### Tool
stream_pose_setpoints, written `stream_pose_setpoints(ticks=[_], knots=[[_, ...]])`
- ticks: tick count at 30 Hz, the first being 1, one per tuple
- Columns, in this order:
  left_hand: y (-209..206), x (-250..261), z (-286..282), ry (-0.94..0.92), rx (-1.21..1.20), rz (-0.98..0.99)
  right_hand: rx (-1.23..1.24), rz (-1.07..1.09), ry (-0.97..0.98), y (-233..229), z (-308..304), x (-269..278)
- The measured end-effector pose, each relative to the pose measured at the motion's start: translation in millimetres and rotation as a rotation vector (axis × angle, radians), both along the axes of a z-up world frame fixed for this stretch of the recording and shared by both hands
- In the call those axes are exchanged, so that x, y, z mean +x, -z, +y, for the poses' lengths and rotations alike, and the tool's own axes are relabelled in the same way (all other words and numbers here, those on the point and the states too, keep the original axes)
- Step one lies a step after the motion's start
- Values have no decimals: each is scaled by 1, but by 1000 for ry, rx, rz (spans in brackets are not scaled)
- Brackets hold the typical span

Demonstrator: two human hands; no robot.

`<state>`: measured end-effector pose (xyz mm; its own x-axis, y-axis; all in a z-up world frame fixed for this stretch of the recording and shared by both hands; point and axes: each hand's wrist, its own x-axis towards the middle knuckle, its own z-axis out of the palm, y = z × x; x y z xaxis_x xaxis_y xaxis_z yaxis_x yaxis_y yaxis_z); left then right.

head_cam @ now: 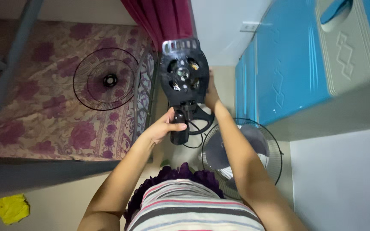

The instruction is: The person disassembles a standing electric fan by removing the front grille, unscrewing the central nut, detaching the fan blades, and then removing the rear grille and motor housing. The components are placed on the floor or a nearby stool.

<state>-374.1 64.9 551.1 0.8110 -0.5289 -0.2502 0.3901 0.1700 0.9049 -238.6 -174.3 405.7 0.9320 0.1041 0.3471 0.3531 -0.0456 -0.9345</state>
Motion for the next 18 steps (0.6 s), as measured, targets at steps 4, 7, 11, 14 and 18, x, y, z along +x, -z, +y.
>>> stream_pose_setpoints(ticks=[4, 7, 11, 14, 18], knots=[[8, 0, 6, 3, 40, -30, -289, 163, -43, 1, 7, 9], [13, 1, 11, -36, 67, -168, -152, 245, -71, -12, 20, -6], [27, -3, 20, -72, 104, -171, 63, 724, -82, -33, 39, -46], [47, -7, 25, -87, 109, -23, 235, 892, -283, -37, 42, -59], [78, -10, 24, -150, 168, 67, 111, 993, -176, -26, 50, -61]])
